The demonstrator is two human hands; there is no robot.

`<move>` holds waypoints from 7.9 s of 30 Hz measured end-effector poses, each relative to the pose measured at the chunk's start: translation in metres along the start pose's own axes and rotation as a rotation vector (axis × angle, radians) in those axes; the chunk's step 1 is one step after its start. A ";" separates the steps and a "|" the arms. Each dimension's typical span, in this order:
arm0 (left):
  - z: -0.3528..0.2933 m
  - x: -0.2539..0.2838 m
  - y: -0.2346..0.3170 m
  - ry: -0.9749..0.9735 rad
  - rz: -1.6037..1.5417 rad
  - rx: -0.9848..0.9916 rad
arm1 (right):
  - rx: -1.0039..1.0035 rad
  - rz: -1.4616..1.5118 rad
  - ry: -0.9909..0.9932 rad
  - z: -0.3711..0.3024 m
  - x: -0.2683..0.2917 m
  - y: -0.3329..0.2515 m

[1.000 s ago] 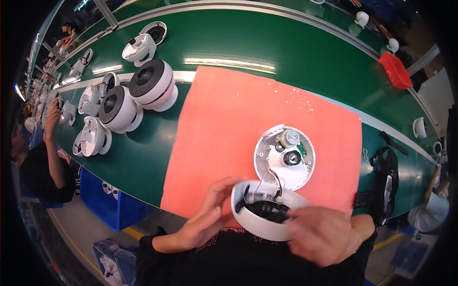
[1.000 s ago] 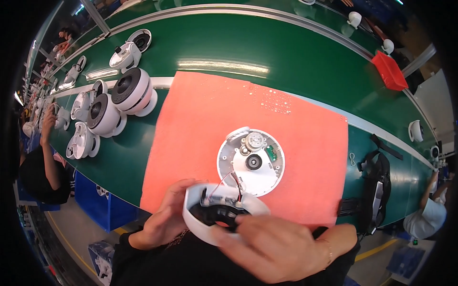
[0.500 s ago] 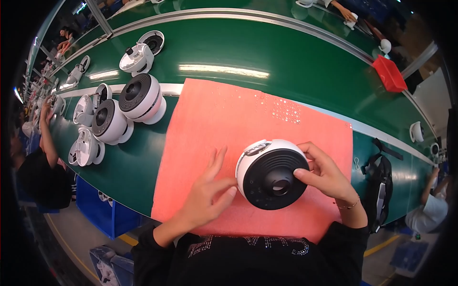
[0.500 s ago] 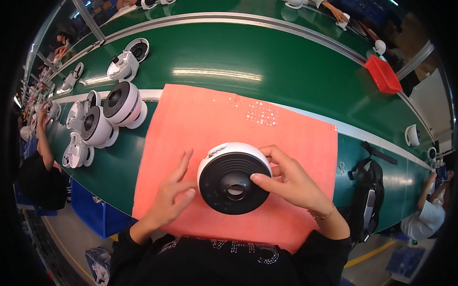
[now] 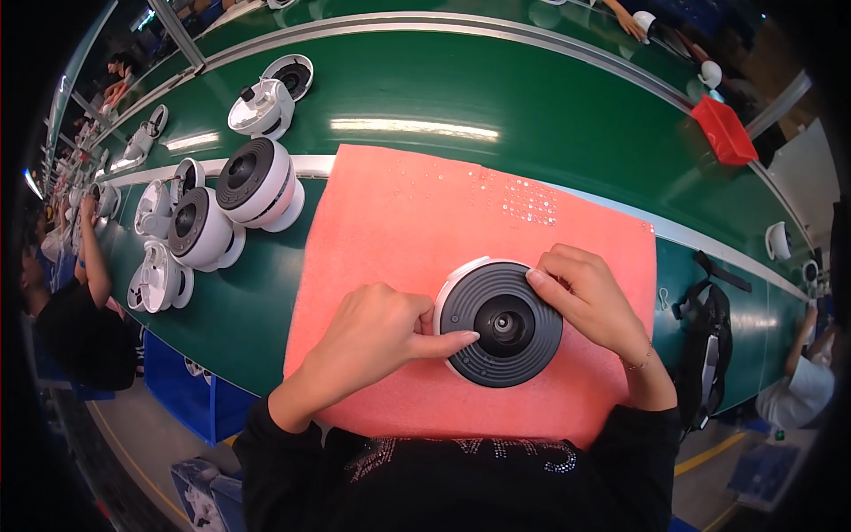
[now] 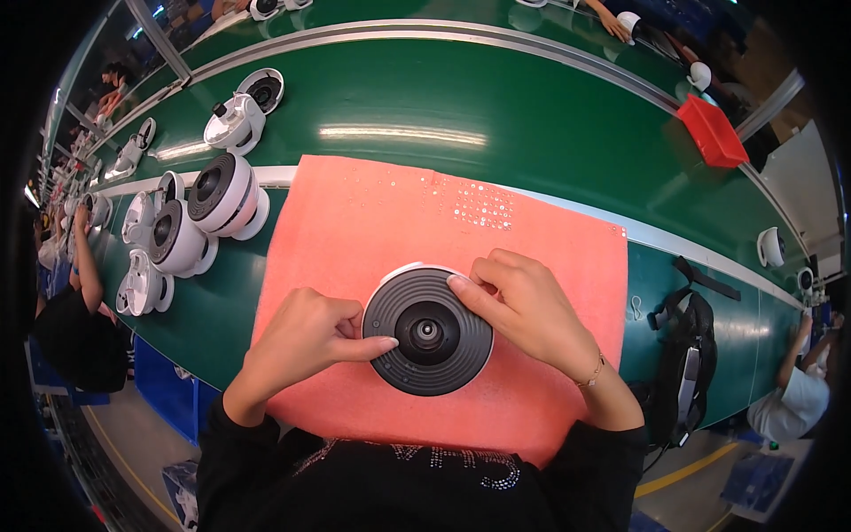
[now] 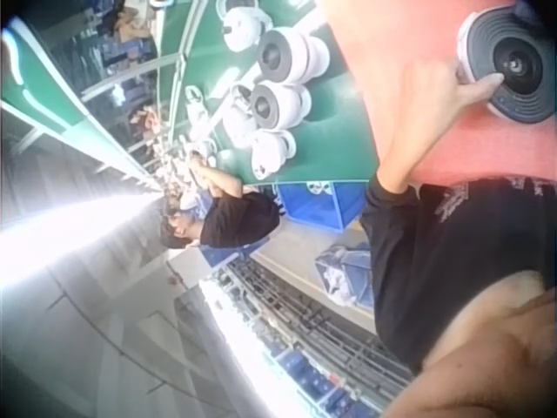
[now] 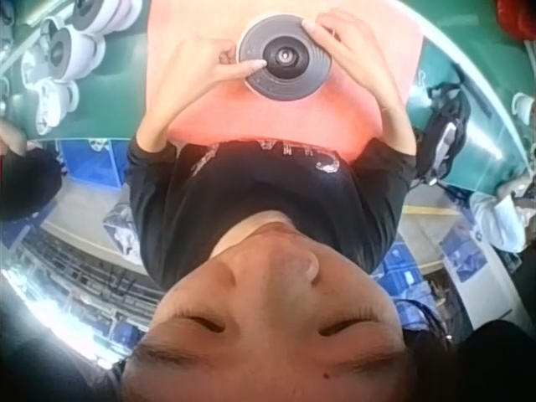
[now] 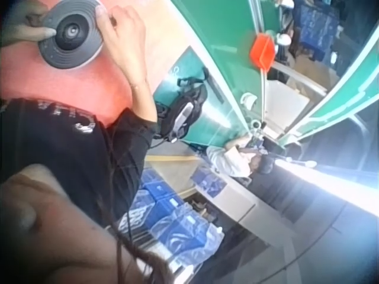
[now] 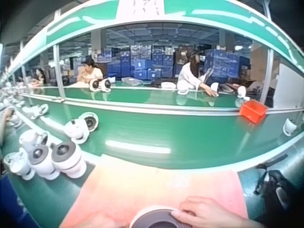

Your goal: The recorder is assembling dome-style security cameras on a production line, fitting the housing components together by hand.

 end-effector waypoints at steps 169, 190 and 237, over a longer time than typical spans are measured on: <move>0.004 0.012 -0.005 -0.157 0.177 0.027 | 0.473 -0.260 0.205 -0.005 -0.006 -0.032; 0.003 0.011 -0.007 -0.118 0.155 0.017 | 0.503 0.067 -0.055 -0.015 -0.010 -0.047; 0.087 0.004 -0.036 0.755 -1.441 -0.404 | 0.309 0.988 0.216 0.074 -0.018 -0.061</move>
Point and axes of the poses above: each hand's wrist, its own z-axis towards the middle knuckle, its own x-axis out of the back of the hand, y = z × x, the point moved 1 cm from there along z, towards the middle knuckle, and after that the axes turned 4 degrees about y, right-handed, at the moved point
